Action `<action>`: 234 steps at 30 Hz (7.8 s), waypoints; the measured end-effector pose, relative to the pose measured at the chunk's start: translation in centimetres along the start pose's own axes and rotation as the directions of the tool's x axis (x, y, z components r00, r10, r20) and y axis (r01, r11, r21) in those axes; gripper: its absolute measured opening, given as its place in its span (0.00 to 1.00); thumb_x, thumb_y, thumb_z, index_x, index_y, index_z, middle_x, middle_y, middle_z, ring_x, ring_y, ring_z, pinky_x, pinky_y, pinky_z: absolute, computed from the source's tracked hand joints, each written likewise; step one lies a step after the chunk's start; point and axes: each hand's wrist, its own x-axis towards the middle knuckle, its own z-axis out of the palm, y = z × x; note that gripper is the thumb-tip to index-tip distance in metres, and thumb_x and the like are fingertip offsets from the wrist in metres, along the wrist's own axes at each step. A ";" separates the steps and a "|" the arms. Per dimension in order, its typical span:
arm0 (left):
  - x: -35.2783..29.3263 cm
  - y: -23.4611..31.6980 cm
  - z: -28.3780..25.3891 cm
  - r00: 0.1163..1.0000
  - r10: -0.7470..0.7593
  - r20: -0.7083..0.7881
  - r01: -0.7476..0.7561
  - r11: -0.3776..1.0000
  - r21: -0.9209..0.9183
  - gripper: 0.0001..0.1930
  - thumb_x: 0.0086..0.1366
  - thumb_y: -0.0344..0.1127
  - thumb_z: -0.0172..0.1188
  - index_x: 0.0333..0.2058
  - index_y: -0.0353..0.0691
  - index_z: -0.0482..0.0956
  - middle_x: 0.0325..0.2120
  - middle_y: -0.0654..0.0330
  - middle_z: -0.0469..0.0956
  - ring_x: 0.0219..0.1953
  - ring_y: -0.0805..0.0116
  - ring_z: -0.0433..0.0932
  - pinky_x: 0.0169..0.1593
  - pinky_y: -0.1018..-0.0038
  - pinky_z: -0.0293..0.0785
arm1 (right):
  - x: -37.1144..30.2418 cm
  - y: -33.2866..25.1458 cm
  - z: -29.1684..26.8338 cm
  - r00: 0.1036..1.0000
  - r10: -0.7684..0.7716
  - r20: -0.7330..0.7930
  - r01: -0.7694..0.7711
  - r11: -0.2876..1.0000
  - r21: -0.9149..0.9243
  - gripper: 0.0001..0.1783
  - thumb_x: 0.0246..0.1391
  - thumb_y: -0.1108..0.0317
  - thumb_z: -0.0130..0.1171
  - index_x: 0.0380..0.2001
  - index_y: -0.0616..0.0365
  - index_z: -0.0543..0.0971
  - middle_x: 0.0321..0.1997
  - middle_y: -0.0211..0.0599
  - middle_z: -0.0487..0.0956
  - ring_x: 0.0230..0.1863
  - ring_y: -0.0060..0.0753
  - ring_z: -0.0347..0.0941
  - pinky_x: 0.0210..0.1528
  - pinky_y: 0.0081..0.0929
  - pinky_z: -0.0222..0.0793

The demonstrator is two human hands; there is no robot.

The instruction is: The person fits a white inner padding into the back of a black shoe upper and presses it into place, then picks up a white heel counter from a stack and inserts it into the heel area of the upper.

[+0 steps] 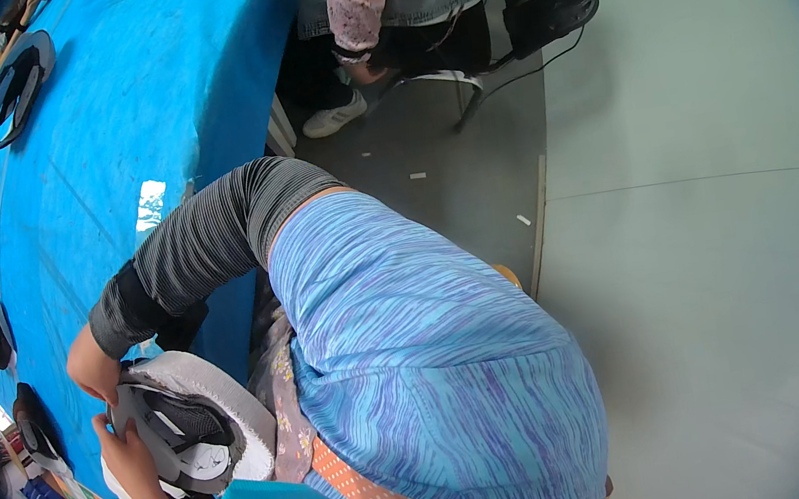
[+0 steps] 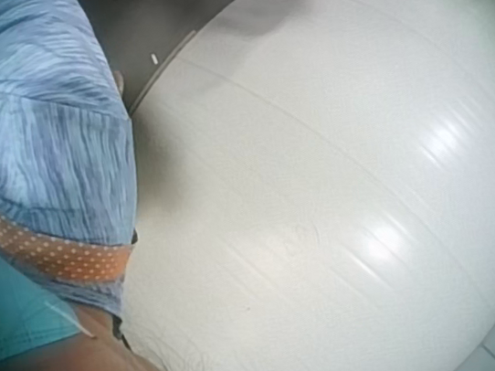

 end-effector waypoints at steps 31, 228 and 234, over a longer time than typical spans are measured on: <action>0.9 -0.5 -1.2 0.989 0.091 -0.117 -0.133 0.895 -0.425 0.10 0.62 0.31 0.68 0.39 0.33 0.83 0.31 0.57 0.83 0.33 0.71 0.80 0.36 0.74 0.75 | -5.5 -2.2 -2.4 0.988 -0.070 -0.138 0.053 0.991 -0.122 0.16 0.53 0.55 0.67 0.36 0.56 0.82 0.31 0.44 0.82 0.37 0.50 0.80 0.39 0.44 0.74; -2.8 0.2 -3.7 0.990 0.067 -0.124 -0.079 0.992 -0.098 0.20 0.62 0.44 0.68 0.23 0.32 0.74 0.14 0.50 0.67 0.16 0.56 0.66 0.24 0.65 0.60 | -10.7 -5.3 -3.9 0.970 0.197 -0.142 -0.238 0.886 -0.398 0.16 0.58 0.55 0.61 0.27 0.58 0.85 0.23 0.46 0.79 0.27 0.54 0.77 0.31 0.45 0.72; -2.3 -0.2 -3.0 0.991 0.047 -0.123 -0.058 0.994 -0.093 0.17 0.62 0.45 0.68 0.29 0.35 0.77 0.19 0.52 0.73 0.22 0.58 0.72 0.28 0.66 0.66 | -10.1 -5.0 -4.1 0.972 0.216 -0.097 -0.236 0.874 -0.424 0.17 0.57 0.55 0.61 0.25 0.59 0.83 0.25 0.47 0.81 0.30 0.54 0.79 0.33 0.47 0.74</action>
